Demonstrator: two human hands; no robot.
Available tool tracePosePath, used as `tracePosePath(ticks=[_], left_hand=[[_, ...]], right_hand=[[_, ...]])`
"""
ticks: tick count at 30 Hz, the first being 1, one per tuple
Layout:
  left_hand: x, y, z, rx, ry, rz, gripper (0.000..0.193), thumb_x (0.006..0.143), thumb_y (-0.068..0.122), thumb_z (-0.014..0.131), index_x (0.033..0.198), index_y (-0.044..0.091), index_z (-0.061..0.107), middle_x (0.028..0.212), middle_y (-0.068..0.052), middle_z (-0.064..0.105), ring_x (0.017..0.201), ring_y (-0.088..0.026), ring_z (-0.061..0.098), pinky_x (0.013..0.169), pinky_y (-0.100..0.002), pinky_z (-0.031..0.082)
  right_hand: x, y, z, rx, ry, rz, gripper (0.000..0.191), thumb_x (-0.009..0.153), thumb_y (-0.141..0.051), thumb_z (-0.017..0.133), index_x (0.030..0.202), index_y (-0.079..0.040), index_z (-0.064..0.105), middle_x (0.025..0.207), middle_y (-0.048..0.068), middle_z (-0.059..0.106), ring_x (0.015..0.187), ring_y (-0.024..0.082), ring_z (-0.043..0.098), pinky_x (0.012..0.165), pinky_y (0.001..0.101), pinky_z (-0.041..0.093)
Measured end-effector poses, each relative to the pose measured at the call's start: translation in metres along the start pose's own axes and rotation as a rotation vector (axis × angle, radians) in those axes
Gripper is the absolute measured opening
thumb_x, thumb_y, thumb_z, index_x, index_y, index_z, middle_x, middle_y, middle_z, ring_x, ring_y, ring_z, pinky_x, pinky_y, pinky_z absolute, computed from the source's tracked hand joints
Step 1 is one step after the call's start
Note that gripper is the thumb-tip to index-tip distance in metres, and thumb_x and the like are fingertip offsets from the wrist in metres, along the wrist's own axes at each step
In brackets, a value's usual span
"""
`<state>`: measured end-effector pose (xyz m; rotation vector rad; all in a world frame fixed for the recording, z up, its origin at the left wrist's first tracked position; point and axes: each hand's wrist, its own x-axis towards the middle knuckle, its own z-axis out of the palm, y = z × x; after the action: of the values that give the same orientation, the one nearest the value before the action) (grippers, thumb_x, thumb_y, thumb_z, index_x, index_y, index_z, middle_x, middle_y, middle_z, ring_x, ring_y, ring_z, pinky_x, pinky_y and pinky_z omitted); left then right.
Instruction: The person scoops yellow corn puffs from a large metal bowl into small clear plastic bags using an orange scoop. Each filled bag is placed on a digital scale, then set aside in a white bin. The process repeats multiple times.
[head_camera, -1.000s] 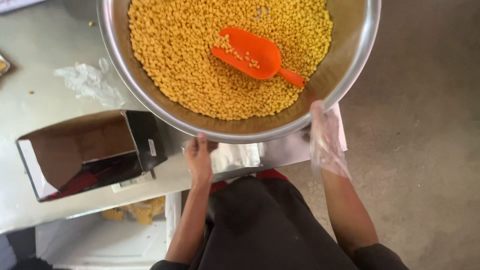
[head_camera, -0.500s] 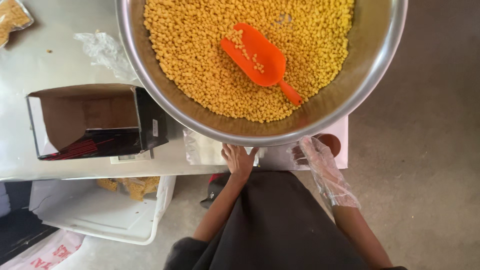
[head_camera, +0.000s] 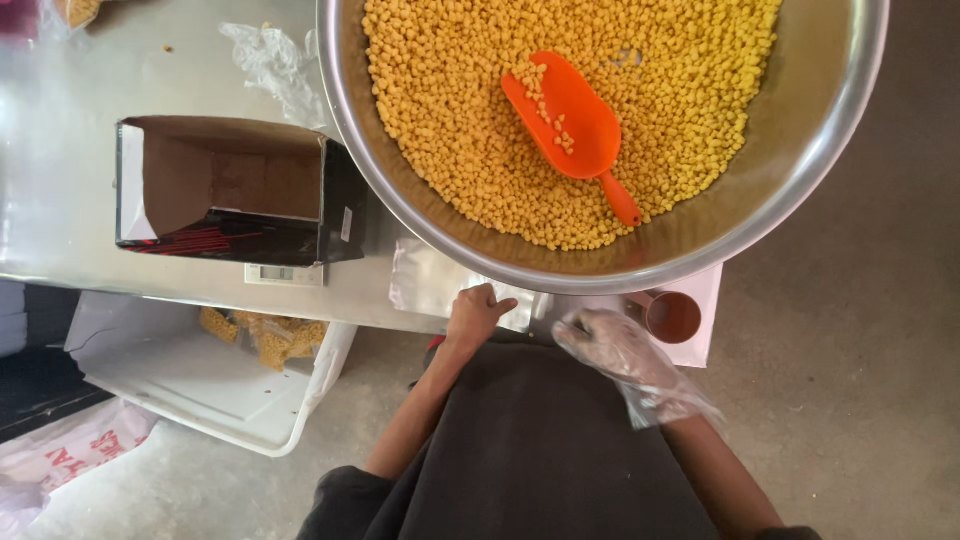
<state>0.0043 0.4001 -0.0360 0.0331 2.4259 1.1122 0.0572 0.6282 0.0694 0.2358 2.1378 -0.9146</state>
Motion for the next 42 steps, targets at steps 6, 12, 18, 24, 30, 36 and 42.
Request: tracePosePath(ticks=[6, 12, 18, 24, 30, 36, 42], left_hand=[[-0.024, -0.005, 0.015, -0.065, 0.0, 0.227, 0.035, 0.081, 0.02, 0.08, 0.071, -0.003, 0.056, 0.068, -0.024, 0.06, 0.068, -0.046, 0.059, 0.061, -0.052, 0.046], [-0.043, -0.024, 0.023, -0.043, -0.094, 0.228, 0.022, 0.08, 0.016, 0.075, 0.078, -0.001, 0.061, 0.079, -0.021, 0.066, 0.079, -0.043, 0.065, 0.07, -0.05, 0.05], [-0.065, -0.029, 0.032, -0.255, -0.291, 0.266, 0.019, 0.094, 0.019, 0.068, 0.095, 0.0, 0.064, 0.095, -0.022, 0.067, 0.091, -0.04, 0.067, 0.079, -0.046, 0.053], [-0.078, -0.03, 0.027, -0.239, -0.188, 0.421, 0.014, 0.095, 0.013, 0.062, 0.099, 0.0, 0.063, 0.097, -0.021, 0.067, 0.093, -0.04, 0.066, 0.079, -0.048, 0.053], [-0.089, -0.016, 0.029, -0.005, -0.085, 0.409, 0.016, 0.092, 0.015, 0.062, 0.087, 0.001, 0.059, 0.089, -0.019, 0.067, 0.09, -0.041, 0.066, 0.079, -0.052, 0.052], [-0.085, -0.007, 0.023, 0.002, -0.071, 0.351, 0.017, 0.092, 0.017, 0.06, 0.09, 0.0, 0.061, 0.09, -0.021, 0.067, 0.088, -0.044, 0.065, 0.079, -0.054, 0.05], [-0.084, -0.008, 0.016, -0.041, -0.134, 0.451, 0.017, 0.094, 0.016, 0.058, 0.09, -0.001, 0.059, 0.09, -0.022, 0.067, 0.089, -0.045, 0.065, 0.081, -0.053, 0.052]], right_hand=[[0.067, -0.004, 0.055, 0.717, -0.014, -0.07, 0.034, 0.097, -0.035, 0.07, 0.097, -0.002, 0.063, 0.069, 0.01, 0.06, 0.054, 0.018, 0.056, 0.046, 0.0315, 0.046], [0.081, 0.002, 0.068, 0.344, 0.048, -0.19, 0.018, 0.087, -0.016, 0.07, 0.098, -0.002, 0.066, 0.076, 0.01, 0.067, 0.064, 0.018, 0.063, 0.057, 0.033, 0.051], [0.075, 0.009, 0.065, 0.377, -0.172, -0.181, 0.021, 0.084, -0.012, 0.064, 0.102, -0.002, 0.07, 0.085, 0.012, 0.074, 0.07, 0.018, 0.071, 0.065, 0.0328, 0.059], [0.066, 0.018, 0.068, 0.214, -0.278, -0.036, 0.02, 0.091, -0.018, 0.064, 0.105, -0.007, 0.07, 0.077, 0.01, 0.07, 0.063, 0.02, 0.065, 0.061, 0.0358, 0.055], [0.037, 0.019, 0.058, 0.172, -0.219, -0.271, 0.022, 0.094, -0.021, 0.066, 0.087, 0.0, 0.071, 0.069, 0.013, 0.066, 0.061, 0.021, 0.061, 0.06, 0.0392, 0.051], [0.024, -0.004, 0.054, 0.13, 0.01, -0.343, 0.018, 0.088, -0.02, 0.065, 0.09, -0.002, 0.069, 0.075, 0.016, 0.068, 0.065, 0.023, 0.064, 0.062, 0.0416, 0.051], [0.023, -0.003, 0.058, 0.055, 0.096, -0.422, 0.022, 0.092, -0.021, 0.063, 0.087, 0.0, 0.064, 0.078, 0.025, 0.064, 0.072, 0.038, 0.062, 0.066, 0.0481, 0.05]])
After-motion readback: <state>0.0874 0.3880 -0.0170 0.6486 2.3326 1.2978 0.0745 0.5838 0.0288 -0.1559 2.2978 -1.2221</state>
